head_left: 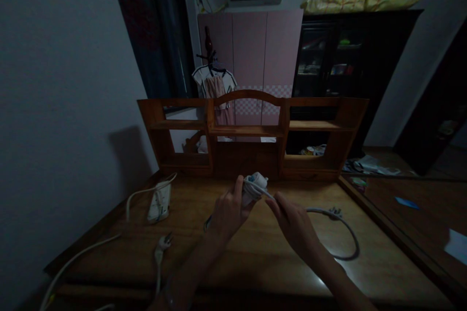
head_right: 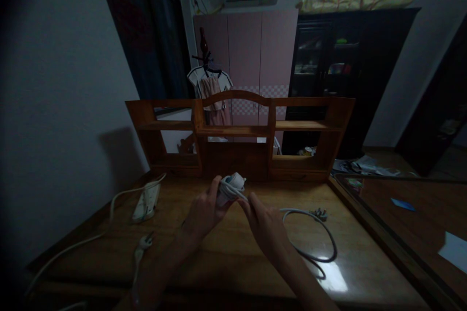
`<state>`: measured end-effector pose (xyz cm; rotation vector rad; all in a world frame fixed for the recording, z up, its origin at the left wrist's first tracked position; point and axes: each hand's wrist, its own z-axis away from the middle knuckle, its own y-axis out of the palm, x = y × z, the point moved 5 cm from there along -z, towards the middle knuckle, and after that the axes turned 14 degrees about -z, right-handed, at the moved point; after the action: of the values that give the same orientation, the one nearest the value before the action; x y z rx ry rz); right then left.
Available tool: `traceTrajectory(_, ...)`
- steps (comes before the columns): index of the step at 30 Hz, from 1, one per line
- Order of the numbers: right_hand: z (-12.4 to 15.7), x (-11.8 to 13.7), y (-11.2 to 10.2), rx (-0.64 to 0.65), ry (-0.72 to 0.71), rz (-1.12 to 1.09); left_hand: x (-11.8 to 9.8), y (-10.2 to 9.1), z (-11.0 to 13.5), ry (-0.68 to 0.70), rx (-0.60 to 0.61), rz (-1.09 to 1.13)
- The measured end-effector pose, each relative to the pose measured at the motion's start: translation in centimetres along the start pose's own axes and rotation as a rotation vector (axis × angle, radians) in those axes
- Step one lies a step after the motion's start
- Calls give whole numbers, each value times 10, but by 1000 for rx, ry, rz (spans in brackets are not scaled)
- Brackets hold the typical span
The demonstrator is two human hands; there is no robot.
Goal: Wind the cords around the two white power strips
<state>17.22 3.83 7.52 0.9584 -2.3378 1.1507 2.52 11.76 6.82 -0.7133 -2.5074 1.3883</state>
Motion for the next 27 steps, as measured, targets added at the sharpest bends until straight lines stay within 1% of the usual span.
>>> traceTrajectory(3,8,10,6,84,-131,84,1,2,1,-26,44,48)
traceTrajectory(6,14,22,14,150,-236,160,0,3,2,-80,85,184)
traceTrajectory(9,17,31,23,205,-297,214,-2,5,3,-107,118,309)
traceTrajectory(13,21,33,30,276,-335,227,-2,5,5,-71,109,431)
traceTrajectory(16,24,28,27,288,-322,216,1,3,5,-80,83,441)
traceTrajectory(19,25,18,16,228,-252,196,4,-1,7,-134,70,420)
traceTrajectory(21,25,10,7,187,-192,168,2,-4,8,-158,47,461)
traceTrajectory(24,25,1,-1,162,-120,87,-3,-5,9,-159,23,654)
traceTrajectory(25,26,0,-2,158,-106,58,-5,-2,10,-167,39,739)
traceTrajectory(27,26,-2,-3,132,-84,25,-9,7,11,-221,118,915)
